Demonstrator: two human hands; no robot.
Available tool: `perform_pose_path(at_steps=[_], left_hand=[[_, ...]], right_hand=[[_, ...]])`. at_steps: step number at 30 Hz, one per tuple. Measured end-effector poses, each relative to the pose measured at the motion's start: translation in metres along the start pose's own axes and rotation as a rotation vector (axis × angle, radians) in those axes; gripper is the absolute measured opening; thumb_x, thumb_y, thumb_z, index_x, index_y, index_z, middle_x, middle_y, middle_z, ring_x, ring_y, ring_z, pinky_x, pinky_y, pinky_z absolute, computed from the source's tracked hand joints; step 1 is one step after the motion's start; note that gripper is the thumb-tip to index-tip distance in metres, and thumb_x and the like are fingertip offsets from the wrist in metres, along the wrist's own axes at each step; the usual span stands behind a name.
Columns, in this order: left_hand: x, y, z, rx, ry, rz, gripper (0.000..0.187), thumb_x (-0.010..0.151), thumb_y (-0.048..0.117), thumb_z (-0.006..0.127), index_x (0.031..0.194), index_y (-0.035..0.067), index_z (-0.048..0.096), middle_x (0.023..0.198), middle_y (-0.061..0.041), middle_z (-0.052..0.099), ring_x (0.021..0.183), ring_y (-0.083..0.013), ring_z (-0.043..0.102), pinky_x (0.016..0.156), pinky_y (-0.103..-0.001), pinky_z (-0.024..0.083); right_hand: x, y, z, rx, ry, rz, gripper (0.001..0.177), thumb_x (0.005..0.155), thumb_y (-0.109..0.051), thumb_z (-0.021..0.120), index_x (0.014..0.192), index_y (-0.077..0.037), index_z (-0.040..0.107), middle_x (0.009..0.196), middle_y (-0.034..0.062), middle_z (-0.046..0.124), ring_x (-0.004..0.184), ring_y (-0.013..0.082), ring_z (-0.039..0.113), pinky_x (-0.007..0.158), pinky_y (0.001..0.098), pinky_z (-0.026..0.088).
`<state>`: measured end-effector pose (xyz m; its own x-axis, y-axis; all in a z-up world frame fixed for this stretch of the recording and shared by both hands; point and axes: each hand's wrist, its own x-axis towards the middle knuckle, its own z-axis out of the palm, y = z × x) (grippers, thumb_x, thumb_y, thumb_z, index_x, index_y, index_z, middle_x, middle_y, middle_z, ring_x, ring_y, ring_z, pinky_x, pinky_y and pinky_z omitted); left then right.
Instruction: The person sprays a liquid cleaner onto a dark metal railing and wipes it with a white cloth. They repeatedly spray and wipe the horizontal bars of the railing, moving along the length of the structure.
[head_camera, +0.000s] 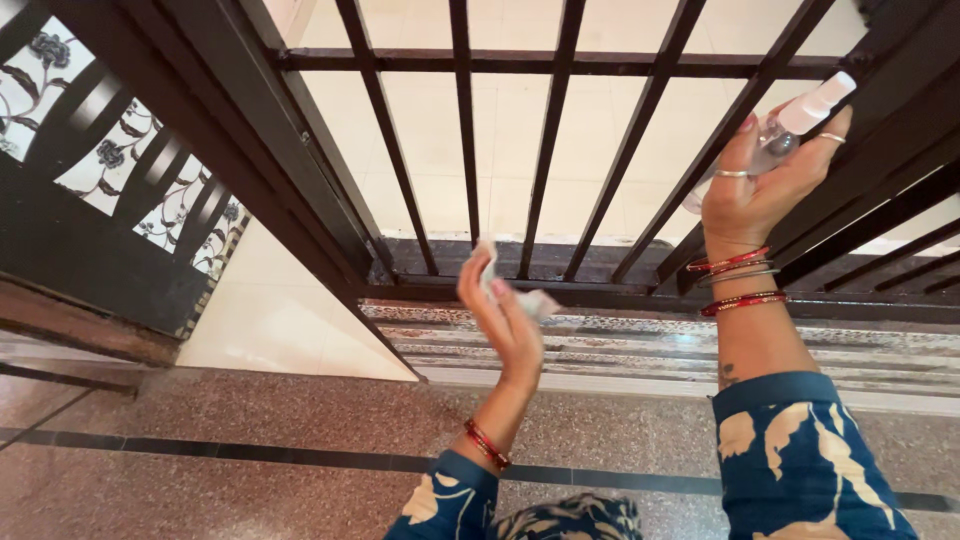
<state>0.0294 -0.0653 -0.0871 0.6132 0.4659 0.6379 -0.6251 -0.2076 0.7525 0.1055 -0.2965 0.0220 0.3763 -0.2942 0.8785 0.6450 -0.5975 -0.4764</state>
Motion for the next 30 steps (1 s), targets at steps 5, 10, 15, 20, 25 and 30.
perform_pose_path(at_steps=[5, 10, 15, 20, 25, 30], left_hand=[[0.059, 0.044, 0.044, -0.223, -0.273, -0.339, 0.050, 0.110, 0.025, 0.037, 0.152, 0.000, 0.040, 0.093, -0.005, 0.061, 0.064, -0.0124, 0.048, 0.057, -0.029, 0.042], [0.111, 0.066, 0.064, -0.160, -0.280, 0.040, 0.026, 0.119, 0.025, 0.039, 0.127, 0.003, 0.049, 0.100, -0.008, 0.065, 0.080, -0.0134, 0.063, 0.078, -0.029, 0.053], [0.091, 0.042, 0.052, -0.098, -0.349, -0.035, 0.028, 0.115, 0.029, 0.040, 0.113, 0.002, 0.049, 0.092, -0.008, 0.067, 0.081, -0.0164, 0.067, 0.072, -0.030, 0.053], [0.053, 0.009, 0.026, -0.029, -0.560, -0.501, 0.031, 0.105, 0.030, 0.040, 0.114, 0.001, 0.047, 0.084, -0.012, 0.062, 0.060, -0.0249, 0.066, 0.054, -0.038, 0.053], [0.018, -0.016, 0.004, 0.145, -0.537, -0.223, 0.041, 0.112, 0.031, 0.034, 0.128, -0.003, 0.049, 0.112, -0.020, 0.062, 0.105, -0.0302, 0.063, 0.094, -0.042, 0.050], [-0.012, -0.007, 0.003, 0.075, -0.270, -0.167, 0.046, 0.114, 0.028, 0.033, 0.145, -0.005, 0.043, 0.140, -0.025, 0.050, 0.128, -0.0354, 0.054, 0.112, -0.043, 0.041]], right_hand=[[-0.002, 0.003, 0.000, -0.024, 0.005, 0.008, 0.041, 0.117, -0.007, 0.062, 0.148, 0.004, 0.036, 0.111, 0.0070, 0.053, 0.092, 0.0114, 0.053, 0.084, 0.0222, 0.047], [-0.002, 0.006, -0.001, -0.002, 0.006, -0.006, 0.047, 0.115, -0.006, 0.060, 0.152, 0.004, 0.032, 0.112, 0.0067, 0.053, 0.091, 0.0105, 0.052, 0.083, 0.0217, 0.046], [-0.003, 0.009, -0.002, -0.074, -0.010, -0.018, 0.045, 0.115, -0.006, 0.057, 0.153, 0.003, 0.033, 0.112, 0.0071, 0.053, 0.094, 0.0114, 0.055, 0.085, 0.0217, 0.049], [-0.005, 0.013, -0.002, -0.033, -0.006, -0.014, 0.052, 0.115, -0.006, 0.057, 0.154, 0.007, 0.025, 0.116, 0.0085, 0.054, 0.096, 0.0121, 0.056, 0.086, 0.0223, 0.050], [-0.005, 0.015, -0.002, -0.065, -0.007, -0.006, 0.053, 0.117, -0.007, 0.060, 0.155, 0.007, 0.027, 0.114, 0.0073, 0.056, 0.094, 0.0112, 0.057, 0.084, 0.0216, 0.050], [-0.005, 0.010, -0.001, -0.001, 0.005, 0.033, 0.053, 0.118, -0.007, 0.067, 0.154, 0.008, 0.030, 0.110, 0.0071, 0.055, 0.093, 0.0113, 0.056, 0.086, 0.0215, 0.049]])
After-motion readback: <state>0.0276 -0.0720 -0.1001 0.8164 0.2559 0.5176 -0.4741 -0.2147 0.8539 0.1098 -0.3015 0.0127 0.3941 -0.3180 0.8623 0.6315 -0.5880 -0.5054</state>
